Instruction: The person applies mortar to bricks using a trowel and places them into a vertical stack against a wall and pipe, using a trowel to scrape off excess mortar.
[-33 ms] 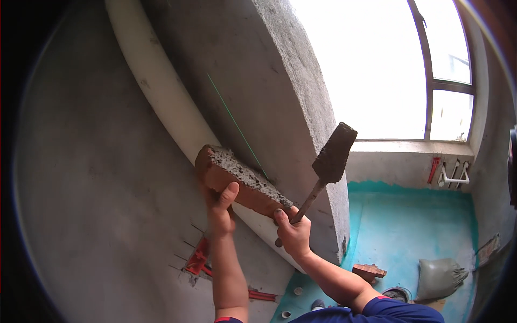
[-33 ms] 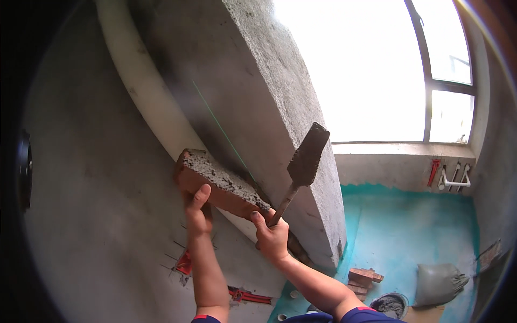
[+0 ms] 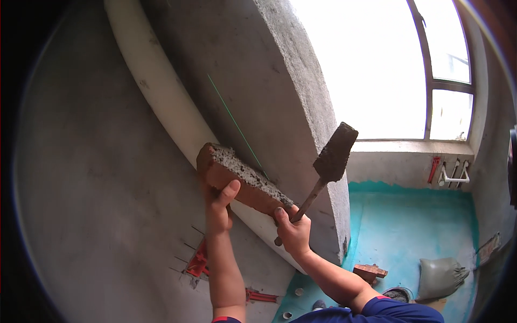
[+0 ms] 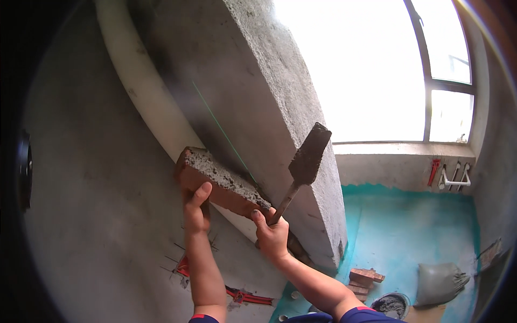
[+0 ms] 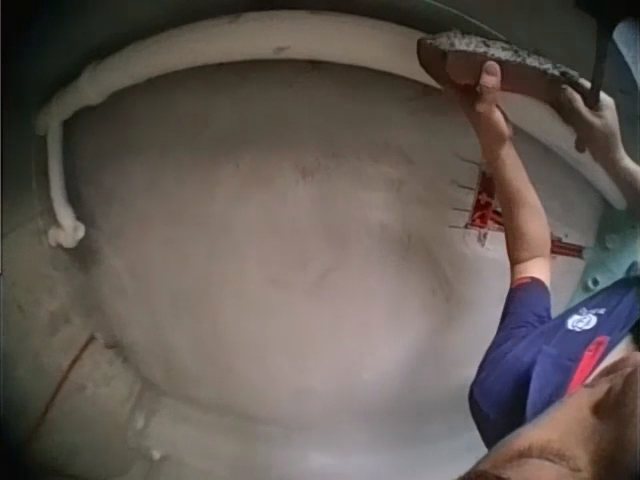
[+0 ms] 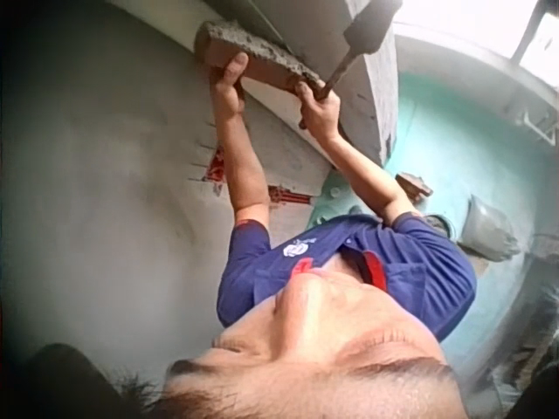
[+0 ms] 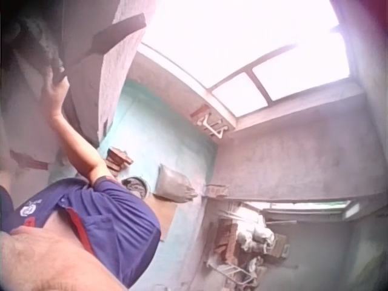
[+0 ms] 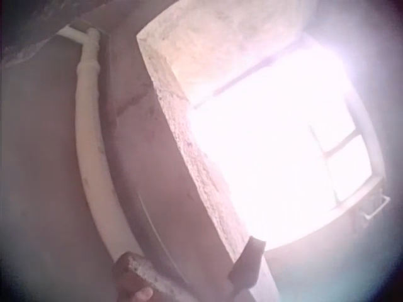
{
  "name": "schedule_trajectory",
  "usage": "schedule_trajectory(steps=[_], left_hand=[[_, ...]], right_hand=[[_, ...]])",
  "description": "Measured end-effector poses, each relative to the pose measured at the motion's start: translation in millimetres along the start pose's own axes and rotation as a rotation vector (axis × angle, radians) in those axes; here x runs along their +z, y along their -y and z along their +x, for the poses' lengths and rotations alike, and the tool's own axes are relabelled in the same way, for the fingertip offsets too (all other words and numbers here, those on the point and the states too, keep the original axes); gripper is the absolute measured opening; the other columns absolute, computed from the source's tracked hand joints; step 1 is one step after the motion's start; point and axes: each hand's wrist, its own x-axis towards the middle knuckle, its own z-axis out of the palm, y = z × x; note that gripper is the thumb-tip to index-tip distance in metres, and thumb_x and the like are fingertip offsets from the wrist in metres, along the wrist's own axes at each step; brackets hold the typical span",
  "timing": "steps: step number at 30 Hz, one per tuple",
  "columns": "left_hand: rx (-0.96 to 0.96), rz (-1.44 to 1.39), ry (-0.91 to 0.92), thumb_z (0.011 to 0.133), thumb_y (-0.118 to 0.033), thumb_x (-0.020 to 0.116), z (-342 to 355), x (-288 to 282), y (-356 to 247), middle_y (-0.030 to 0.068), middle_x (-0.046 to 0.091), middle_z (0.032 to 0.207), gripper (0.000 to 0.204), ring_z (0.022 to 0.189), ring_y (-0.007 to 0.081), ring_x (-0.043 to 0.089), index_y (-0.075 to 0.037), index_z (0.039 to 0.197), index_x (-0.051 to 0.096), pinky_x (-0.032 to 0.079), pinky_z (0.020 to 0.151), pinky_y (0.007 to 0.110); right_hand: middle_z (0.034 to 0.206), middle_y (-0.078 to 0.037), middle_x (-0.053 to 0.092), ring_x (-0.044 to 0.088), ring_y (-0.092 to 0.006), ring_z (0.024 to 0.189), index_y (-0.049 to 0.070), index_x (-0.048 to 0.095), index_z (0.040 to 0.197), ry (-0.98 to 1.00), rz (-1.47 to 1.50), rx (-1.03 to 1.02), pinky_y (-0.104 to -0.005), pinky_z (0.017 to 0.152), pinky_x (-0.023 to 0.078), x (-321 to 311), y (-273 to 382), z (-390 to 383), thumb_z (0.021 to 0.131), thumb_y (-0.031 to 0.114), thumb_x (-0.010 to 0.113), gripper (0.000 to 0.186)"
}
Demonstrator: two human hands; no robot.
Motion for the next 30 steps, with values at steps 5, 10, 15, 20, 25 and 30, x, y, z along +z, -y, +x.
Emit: schedule_trajectory(steps=[5,10,15,20,25,30], left_hand=[[-0.034,0.197,-0.022,0.077,-0.023,0.075,5.9,16.3,-53.3,0.0105,0.047,0.134,0.079,0.125,0.0231,0.043,0.0,0.142,0.035,0.033,0.107,0.034],[0.041,0.451,0.009,0.076,-0.024,0.076,21.5,33.1,-91.5,0.0137,0.052,0.128,0.076,0.118,0.0242,0.05,0.004,0.137,0.04,0.039,0.101,0.034],[0.065,0.697,0.22,0.072,-0.028,0.078,41.3,33.7,-122.5,0.0171,0.053,0.126,0.078,0.119,0.0288,0.05,0.0,0.136,0.044,0.042,0.1,0.036],[0.142,1.25,0.165,0.074,-0.039,0.074,44.5,46.4,-137.4,0.0215,0.047,0.134,0.075,0.12,0.0373,0.049,-0.004,0.135,0.047,0.044,0.1,0.042],[0.298,1.368,0.201,0.077,-0.04,0.071,74.9,28.7,-121.7,0.0233,0.048,0.132,0.071,0.12,0.0383,0.05,-0.004,0.134,0.048,0.045,0.098,0.043],[0.144,1.29,0.272,0.081,-0.037,0.067,84.4,38.5,-117.9,0.0251,0.05,0.128,0.062,0.12,0.0382,0.051,-0.003,0.13,0.05,0.047,0.096,0.042]], right_hand=[[0.054,0.007,0.045,0.041,-0.0032,0.044,0.003,0.066,0.095,-0.059,0.198,0.034,-0.0229,0.04,0.03,9.9,4.2,-6.1,0.094,0.026,0.064,0.023],[0.054,0.005,0.046,0.04,-0.0036,0.044,0.002,0.065,0.095,-0.057,0.314,0.044,-0.0244,0.04,0.03,24.5,3.1,-10.1,0.094,0.026,0.064,0.024],[0.056,0.003,0.043,0.04,-0.0086,0.042,0.006,0.053,0.077,-0.144,0.396,0.059,-0.0263,0.04,0.033,40.2,14.4,-9.4,0.093,0.022,0.063,0.024],[0.059,0.003,0.043,0.04,-0.0089,0.043,0.005,0.053,0.08,-0.181,0.405,0.06,-0.0266,0.04,0.033,49.0,20.3,-9.1,0.093,0.022,0.063,0.023],[0.06,0.001,0.045,0.039,-0.0092,0.044,0.002,0.054,0.079,-0.209,0.5,-0.006,-0.0263,0.04,0.03,60.1,4.7,10.2,0.09,0.02,0.069,0.025],[0.063,0.0,0.047,0.039,-0.009,0.044,0.003,0.054,0.078,-0.28,0.482,0.013,-0.0269,0.04,0.03,63.2,-4.7,21.4,0.088,0.017,0.071,0.024]])
